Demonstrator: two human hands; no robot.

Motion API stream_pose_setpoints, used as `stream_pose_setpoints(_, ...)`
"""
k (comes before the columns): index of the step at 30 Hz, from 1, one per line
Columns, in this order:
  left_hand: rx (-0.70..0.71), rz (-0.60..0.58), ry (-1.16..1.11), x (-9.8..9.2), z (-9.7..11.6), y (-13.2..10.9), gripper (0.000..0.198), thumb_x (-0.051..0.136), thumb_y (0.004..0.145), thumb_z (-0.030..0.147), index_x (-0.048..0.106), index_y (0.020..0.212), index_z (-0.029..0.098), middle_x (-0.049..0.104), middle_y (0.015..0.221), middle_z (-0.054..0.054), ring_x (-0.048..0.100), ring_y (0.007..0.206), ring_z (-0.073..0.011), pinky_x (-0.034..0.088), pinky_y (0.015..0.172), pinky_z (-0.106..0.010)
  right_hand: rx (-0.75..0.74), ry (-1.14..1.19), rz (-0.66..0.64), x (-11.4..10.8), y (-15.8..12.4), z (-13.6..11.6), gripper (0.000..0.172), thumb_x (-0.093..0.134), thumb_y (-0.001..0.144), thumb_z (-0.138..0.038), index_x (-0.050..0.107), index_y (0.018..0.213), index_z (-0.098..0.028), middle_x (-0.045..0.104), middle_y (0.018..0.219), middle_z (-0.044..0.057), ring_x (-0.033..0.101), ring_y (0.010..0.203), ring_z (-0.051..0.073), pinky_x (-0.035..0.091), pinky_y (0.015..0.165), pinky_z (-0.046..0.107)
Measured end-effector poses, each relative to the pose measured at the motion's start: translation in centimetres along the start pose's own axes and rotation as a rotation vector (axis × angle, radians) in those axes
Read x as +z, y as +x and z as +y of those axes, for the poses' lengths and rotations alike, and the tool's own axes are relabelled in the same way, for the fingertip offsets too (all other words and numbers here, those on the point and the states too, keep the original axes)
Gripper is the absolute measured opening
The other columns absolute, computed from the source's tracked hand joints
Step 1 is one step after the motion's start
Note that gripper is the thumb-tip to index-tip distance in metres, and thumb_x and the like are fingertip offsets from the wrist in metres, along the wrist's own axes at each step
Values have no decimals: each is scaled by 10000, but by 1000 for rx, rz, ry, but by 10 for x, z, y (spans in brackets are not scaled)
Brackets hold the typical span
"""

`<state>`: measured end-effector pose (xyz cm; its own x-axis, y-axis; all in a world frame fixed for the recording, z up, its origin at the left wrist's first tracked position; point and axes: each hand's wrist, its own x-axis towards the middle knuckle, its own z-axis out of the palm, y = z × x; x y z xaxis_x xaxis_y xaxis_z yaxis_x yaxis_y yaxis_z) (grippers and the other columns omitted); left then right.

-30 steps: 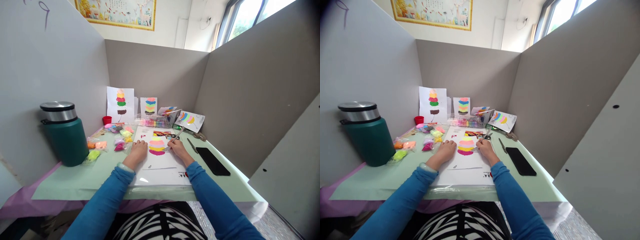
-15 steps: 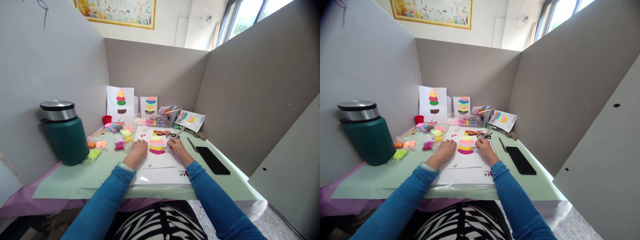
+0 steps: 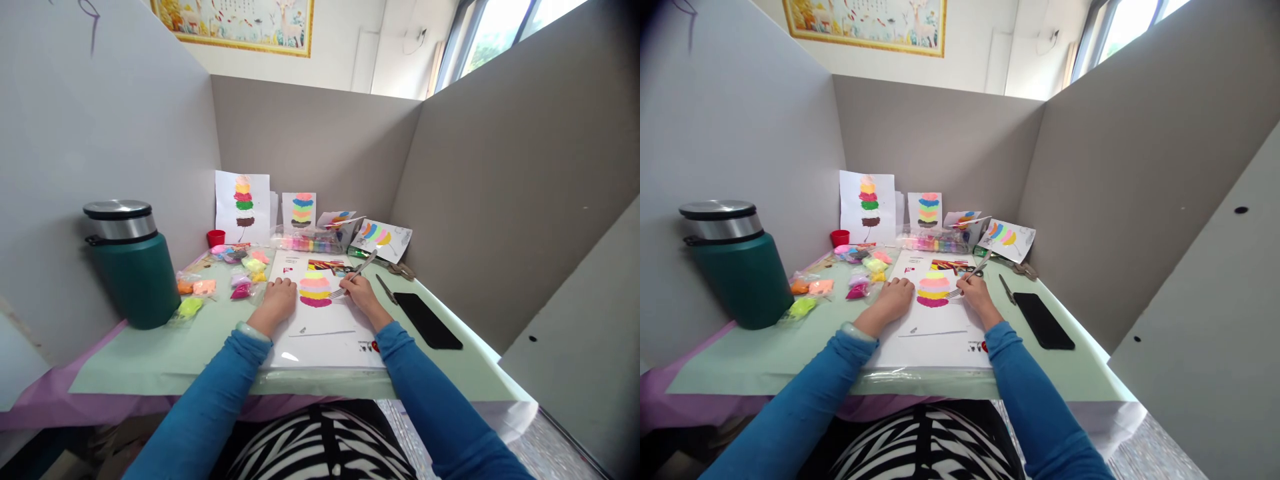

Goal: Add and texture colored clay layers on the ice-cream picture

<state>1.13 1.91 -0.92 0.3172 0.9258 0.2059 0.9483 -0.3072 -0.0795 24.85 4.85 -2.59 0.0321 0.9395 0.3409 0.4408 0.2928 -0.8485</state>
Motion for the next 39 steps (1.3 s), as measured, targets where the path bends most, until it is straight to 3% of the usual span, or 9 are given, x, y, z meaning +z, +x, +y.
stream_pose_setpoints(11, -6, 8, -11, 3, -1, 2, 372, 341, 917, 87, 631, 1150, 102, 612, 1170, -191, 537, 1093, -306, 408, 903, -463, 33, -6, -30, 3, 1, 1, 165, 530, 675, -349, 584, 660, -193, 566, 538, -14, 537, 570, 161, 389, 589, 258)
stream_pose_setpoints(14, -6, 5, -12, 2, -1, 1, 376, 329, 925, 101, 630, 1150, 104, 610, 1173, -192, 535, 1088, -305, 408, 898, -463, 16, -65, 18, 4, 1, 0, 161, 518, 689, -343, 582, 660, -198, 582, 560, -9, 551, 599, 165, 392, 605, 256)
stream_pose_setpoints(18, -7, -9, -5, 0, 0, 1, 376, 325, 934, 112, 624, 1160, 99, 606, 1180, -190, 532, 1098, -307, 404, 906, -459, -1, -50, -51, 6, 0, -1, 164, 514, 702, -334, 585, 656, -194, 581, 558, -9, 560, 604, 166, 397, 610, 253)
stream_pose_setpoints(22, -9, -10, -17, -1, 0, 0, 363, 342, 923, 96, 628, 1146, 96, 608, 1170, -194, 536, 1099, -305, 406, 911, -461, -21, -135, 16, 7, 0, -2, 169, 505, 720, -327, 589, 658, -194, 593, 574, -5, 569, 635, 172, 394, 630, 256)
stream_pose_setpoints(25, -7, 2, -22, -2, 1, 0, 362, 350, 910, 77, 632, 1135, 105, 612, 1165, -195, 539, 1091, -298, 412, 912, -463, -35, -121, -41, 8, -1, -4, 173, 501, 729, -324, 584, 652, -194, 597, 580, -4, 572, 635, 170, 395, 629, 253)
stream_pose_setpoints(30, -11, 2, -45, -3, 1, -2, 343, 362, 917, 82, 639, 1114, 119, 617, 1150, -179, 545, 1096, -292, 419, 912, -453, -72, -146, 67, 9, -4, -9, 206, 497, 777, -367, 578, 685, -201, 606, 609, -2, 577, 645, 174, 405, 641, 263)
stream_pose_setpoints(34, -50, 156, -126, -6, 0, -1, 298, 429, 902, 112, 647, 1104, 139, 574, 1255, -172, 512, 1156, -291, 409, 948, -447, -125, 76, 5, 13, -7, -14, 276, 527, 803, -462, 567, 745, -194, 595, 601, -6, 564, 596, 158, 425, 611, 261)
stream_pose_setpoints(36, 10, 277, -222, -8, 1, 0, 289, 498, 885, 149, 632, 1141, 158, 563, 1292, -147, 503, 1187, -274, 407, 977, -419, -150, 136, -38, 18, -10, -19, 302, 546, 801, -488, 564, 754, -191, 579, 593, -12, 548, 576, 147, 426, 599, 257)
stream_pose_setpoints(39, 310, 317, -424, -11, 7, -1, 355, 572, 864, 215, 584, 1217, 182, 589, 1274, -105, 553, 1149, -222, 441, 962, -343, -196, 166, -114, 25, -16, -27, 313, 551, 809, -490, 591, 771, -182, 577, 616, -13, 549, 597, 141, 431, 605, 253)
